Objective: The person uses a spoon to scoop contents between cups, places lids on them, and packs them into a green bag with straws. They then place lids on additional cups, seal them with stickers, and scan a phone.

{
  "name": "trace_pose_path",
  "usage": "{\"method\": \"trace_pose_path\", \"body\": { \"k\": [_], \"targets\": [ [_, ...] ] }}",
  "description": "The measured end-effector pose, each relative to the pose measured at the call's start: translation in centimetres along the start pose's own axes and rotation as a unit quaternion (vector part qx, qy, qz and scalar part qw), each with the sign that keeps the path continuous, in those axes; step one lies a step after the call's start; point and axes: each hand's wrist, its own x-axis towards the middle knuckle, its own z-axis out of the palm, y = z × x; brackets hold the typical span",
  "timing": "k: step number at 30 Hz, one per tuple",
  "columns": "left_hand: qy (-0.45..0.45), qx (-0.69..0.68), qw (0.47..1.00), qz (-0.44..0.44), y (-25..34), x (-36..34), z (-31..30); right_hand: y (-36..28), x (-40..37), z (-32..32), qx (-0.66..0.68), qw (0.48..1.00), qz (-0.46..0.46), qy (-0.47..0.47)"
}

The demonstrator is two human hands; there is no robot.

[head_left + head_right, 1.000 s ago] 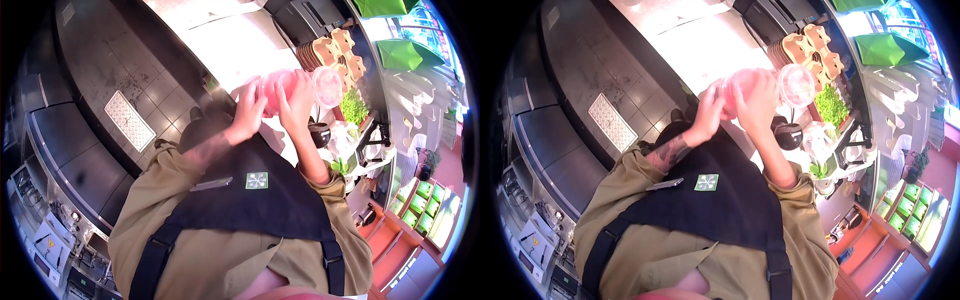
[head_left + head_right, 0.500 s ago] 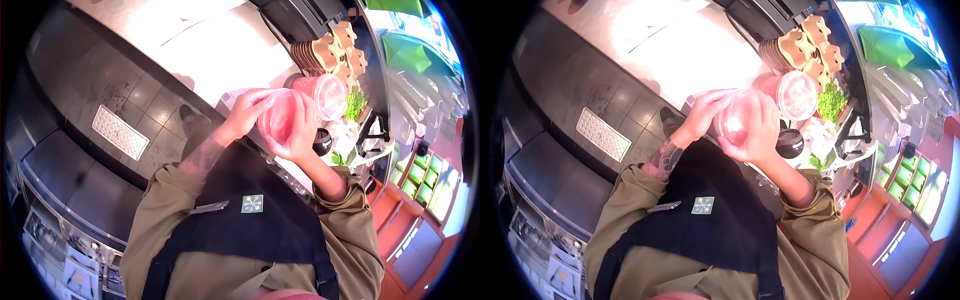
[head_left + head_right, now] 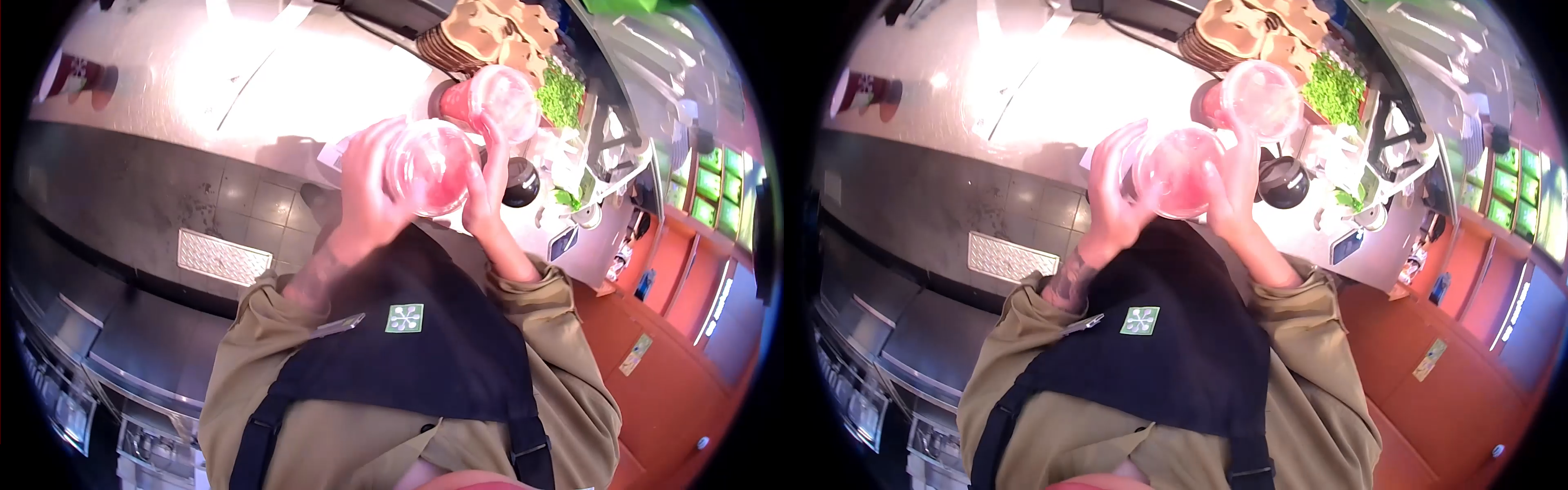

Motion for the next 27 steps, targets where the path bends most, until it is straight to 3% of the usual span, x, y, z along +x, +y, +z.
{"method": "trace_pose_path", "body": {
  "k": [2, 5, 11, 15, 16, 17, 19, 22, 24, 27],
  "targets": [
    [-0.039, 0.044, 0.997, 0.049, 2.9, 0.6, 0.0, -0.6, -0.7, 0.7, 0.047, 0.998, 0.024, 0.037],
    [-0.052, 0.086, 0.993, 0.069, 1.8, 0.3, 1.6, 0.5, -2.0, 1.9, 0.088, 0.992, 0.058, 0.071],
    [-0.012, 0.089, 0.99, 0.105, -1.2, 0.9, 3.3, 0.4, -0.6, 1.3, -0.007, 0.999, -0.01, 0.041],
    [-0.066, 0.084, 0.987, 0.122, -1.0, 1.9, 2.4, 0.5, -1.3, 1.7, -0.022, 0.999, 0.012, 0.047],
    [-0.089, 0.091, 0.982, 0.137, -1.2, 2.5, 1.9, 0.4, -1.7, 1.9, 0.038, 0.996, 0.032, 0.073],
    [-0.136, 0.108, 0.975, 0.138, -1.4, 3.2, 1.4, 0.1, -2.0, 2.7, 0.188, 0.966, 0.119, 0.132],
    [-0.213, 0.141, 0.956, 0.145, -0.7, 4.8, 0.3, -0.5, -2.7, 3.1, 0.416, 0.833, 0.27, 0.245],
    [-0.265, 0.267, 0.912, 0.163, 2.6, 5.6, 0.5, 0.4, -3.9, 2.0, 0.383, 0.843, 0.344, 0.155],
    [-0.282, 0.249, 0.92, 0.107, 4.7, 4.5, 1.6, 1.8, -4.2, 1.1, 0.413, 0.847, 0.302, 0.147],
    [-0.233, 0.283, 0.926, 0.094, 3.7, 2.9, 3.3, 2.8, -4.5, -0.1, 0.412, 0.849, 0.32, 0.09]
  ]
}}
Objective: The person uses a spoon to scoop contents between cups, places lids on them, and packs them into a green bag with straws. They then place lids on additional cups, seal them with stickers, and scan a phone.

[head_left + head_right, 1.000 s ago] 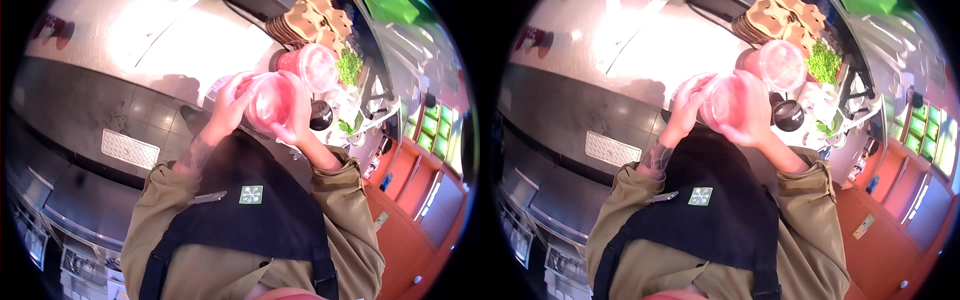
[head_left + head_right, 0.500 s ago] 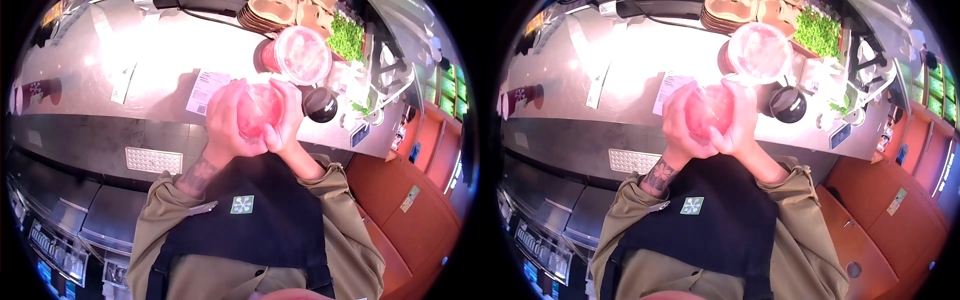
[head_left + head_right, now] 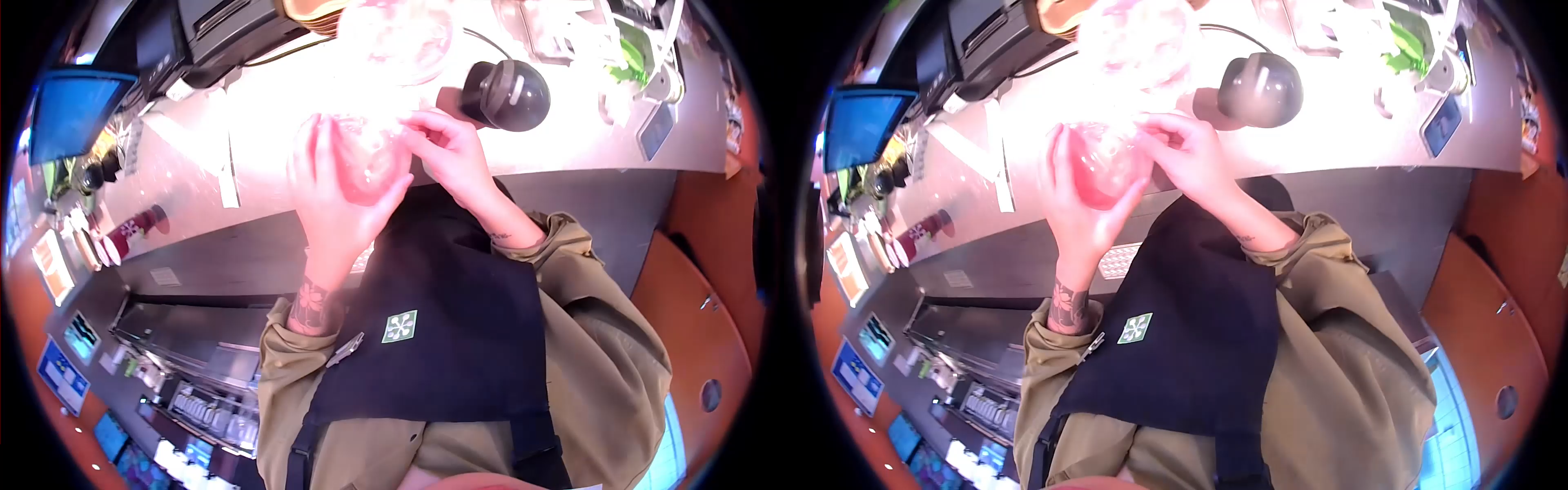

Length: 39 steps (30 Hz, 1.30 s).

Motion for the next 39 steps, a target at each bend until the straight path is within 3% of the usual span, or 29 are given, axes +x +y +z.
{"method": "trace_pose_path", "body": {
  "k": [2, 5, 6, 9, 10, 14, 17, 18, 22, 31, 35, 36, 39],
  "targets": [
    [-0.001, -0.006, 0.999, -0.037, 0.8, 0.4, 0.5, 0.2, 0.4, -0.3, -0.01, 0.999, -0.016, -0.027],
    [-0.006, 0.007, 0.999, -0.049, 1.3, 0.9, 0.7, -0.6, 0.8, 0.7, -0.048, 0.999, -0.002, 0.018],
    [-0.01, 0.017, 0.999, -0.044, 1.3, 1.0, 0.6, -1.4, 0.7, 0.6, -0.154, 0.986, -0.052, 0.039],
    [-0.023, 0.033, 0.998, -0.044, 1.3, 1.0, 0.4, -0.5, 0.7, 1.1, -0.082, 0.991, -0.082, 0.072],
    [-0.027, 0.033, 0.998, -0.045, 1.4, 1.0, 0.4, -0.8, 0.7, 0.9, -0.084, 0.993, -0.063, 0.057],
    [-0.057, 0.066, 0.995, -0.052, 2.0, 1.0, 0.0, 2.0, 1.1, -0.7, 0.141, 0.988, -0.017, -0.06],
    [-0.155, 0.027, 0.987, -0.019, 1.5, 1.7, -2.7, 2.4, -0.8, -1.8, 0.088, 0.992, -0.043, -0.078],
    [-0.203, -0.041, 0.977, -0.044, 1.1, 1.8, -3.9, 2.5, -1.0, -2.1, 0.083, 0.992, -0.032, -0.092],
    [-0.25, -0.005, 0.968, 0.024, 0.0, 2.6, -5.4, 0.6, -0.9, -2.1, 0.028, 0.993, -0.006, -0.113],
    [-0.235, 0.028, 0.971, 0.03, 0.4, 2.1, -4.9, 1.1, -0.2, -1.7, 0.183, 0.973, 0.05, -0.133],
    [-0.144, 0.038, 0.989, 0.023, -0.5, 0.3, -3.7, 1.7, 1.3, -1.5, 0.099, 0.985, -0.074, -0.119],
    [-0.115, 0.122, 0.986, -0.006, 0.0, -0.6, -2.8, -0.3, 1.4, -1.8, -0.034, 0.99, -0.097, -0.093],
    [-0.06, -0.035, 0.992, -0.103, 0.0, -1.7, -1.8, -0.8, 2.2, -1.9, -0.103, 0.974, -0.176, -0.096]
  ]
}}
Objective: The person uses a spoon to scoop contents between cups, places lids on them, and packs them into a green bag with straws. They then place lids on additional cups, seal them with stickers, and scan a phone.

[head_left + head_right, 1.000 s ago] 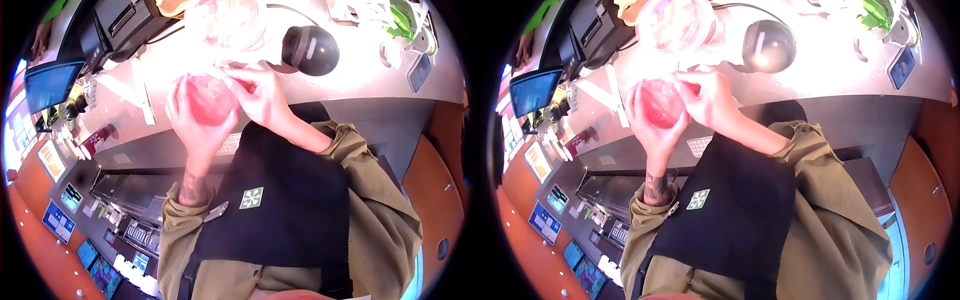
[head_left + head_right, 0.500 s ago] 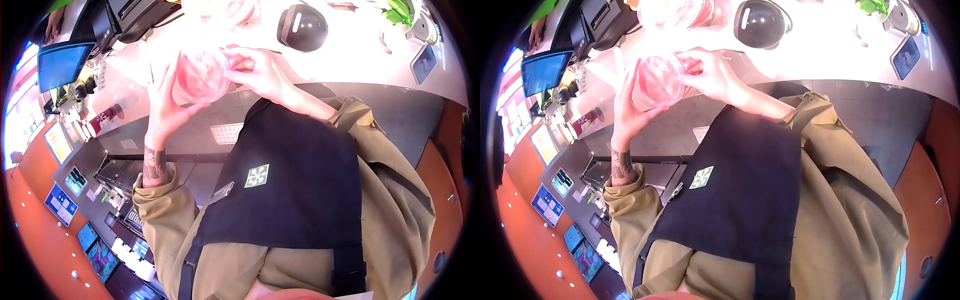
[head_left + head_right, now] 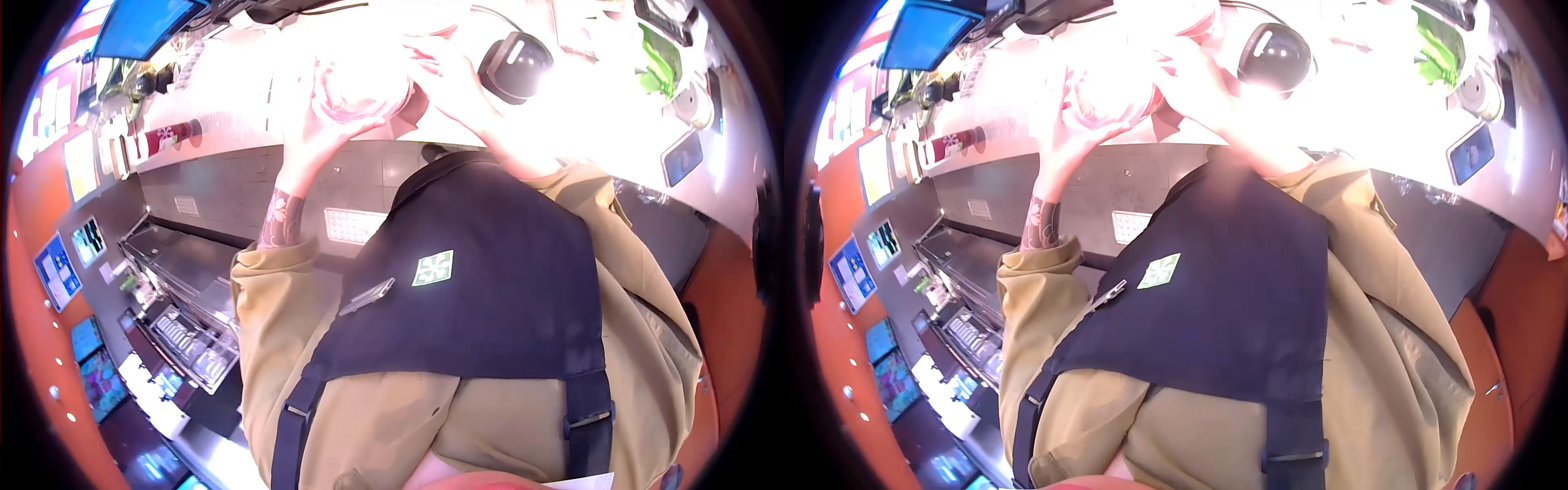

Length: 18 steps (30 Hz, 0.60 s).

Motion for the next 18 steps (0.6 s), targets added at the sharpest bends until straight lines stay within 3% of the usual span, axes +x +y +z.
{"method": "trace_pose_path", "body": {
  "k": [1, 3, 4, 6, 7, 8, 10, 12, 16, 18],
  "targets": [
    [0.043, -0.034, 0.998, 0.011, -0.9, -0.3, 0.2, -1.6, 0.0, -1.1, -0.06, 0.996, 0.029, -0.06],
    [0.13, -0.099, 0.986, 0.029, -3.0, -1.4, 0.5, -3.1, 0.0, -2.7, -0.27, 0.946, -0.147, -0.102],
    [0.139, -0.21, 0.967, -0.038, -3.5, -2.6, 1.0, -3.8, 0.2, -2.8, -0.363, 0.894, -0.234, -0.119],
    [0.151, -0.422, 0.879, -0.162, -3.8, -4.7, 2.3, -4.3, 2.3, -1.6, -0.418, 0.835, -0.292, -0.208],
    [0.136, -0.44, 0.869, -0.178, -2.9, -5.3, 2.6, -4.1, 3.9, -0.8, -0.427, 0.804, -0.336, -0.242],
    [0.138, -0.495, 0.817, -0.261, -4.0, -6.2, 4.1, -4.5, 5.1, 0.1, -0.435, 0.769, -0.379, -0.274],
    [0.166, -0.633, 0.721, -0.226, -1.5, -6.8, 5.9, -10.6, 7.0, 2.8, -0.517, 0.673, -0.363, -0.385],
    [0.176, -0.676, 0.678, -0.23, -0.5, -6.7, 6.3, -10.9, 8.6, 5.0, -0.517, 0.627, -0.185, -0.553],
    [0.18, -0.723, 0.633, -0.21, -0.3, -6.7, 7.2, -12.5, 8.5, 6.9, -0.586, 0.559, -0.143, -0.569],
    [0.207, -0.744, 0.606, -0.191, -0.4, -6.4, 8.0, -11.4, 8.3, 7.4, -0.583, 0.562, -0.17, -0.561]
  ]
}}
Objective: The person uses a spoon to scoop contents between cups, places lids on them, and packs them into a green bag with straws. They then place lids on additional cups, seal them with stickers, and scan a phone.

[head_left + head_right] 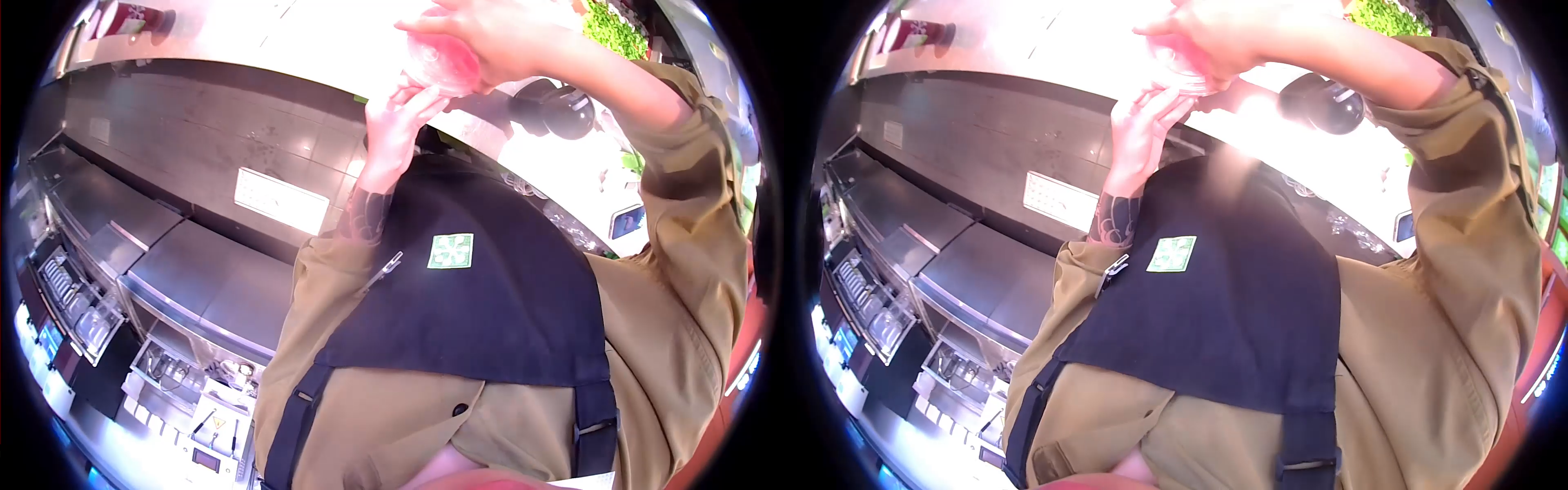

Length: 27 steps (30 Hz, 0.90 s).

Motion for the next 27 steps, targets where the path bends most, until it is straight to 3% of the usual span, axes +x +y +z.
{"method": "trace_pose_path", "body": {
  "k": [6, 10, 13, 16, 18, 20, 21, 23, 26, 27],
  "targets": [
    [-0.03, -0.012, 0.999, 0.039, -1.2, 1.1, 0.0, 0.5, 0.6, 0.3, -0.017, 0.999, -0.035, 0.038],
    [0.009, -0.015, 0.997, 0.073, -2.3, 1.1, 0.3, 0.5, 0.7, 0.7, -0.004, 0.996, -0.048, 0.069],
    [0.031, -0.049, 0.996, 0.074, -2.6, 1.2, 0.4, 0.3, 0.8, 0.5, 0.001, 0.998, -0.031, 0.049],
    [0.013, -0.019, 0.998, 0.052, -2.1, 1.1, 0.2, 0.3, 0.1, 0.5, 0.012, 0.997, -0.037, 0.066],
    [0.01, 0.048, 0.996, 0.072, -1.8, 1.3, -0.4, 1.0, 0.2, 0.5, -0.004, 1.0, -0.018, 0.018],
    [0.032, 0.04, 0.998, 0.038, -0.1, 1.6, -0.6, 0.7, 0.0, 1.0, 0.008, 0.999, 0.004, 0.049],
    [0.06, 0.063, 0.993, 0.074, 0.0, 2.3, -0.7, 0.4, -0.4, 1.5, 0.026, 0.994, 0.014, 0.102],
    [0.037, 0.097, 0.993, 0.052, 1.4, 3.3, -1.1, 1.3, -0.4, 3.7, 0.036, 0.971, 0.006, 0.238],
    [0.029, 0.155, 0.988, -0.008, 2.7, 5.1, -1.2, 0.7, 0.1, 3.3, 0.075, 0.979, 0.091, 0.166],
    [0.03, 0.154, 0.987, -0.02, 2.6, 5.3, -1.3, 1.2, 0.9, 4.3, 0.068, 0.977, 0.068, 0.19]
  ]
}}
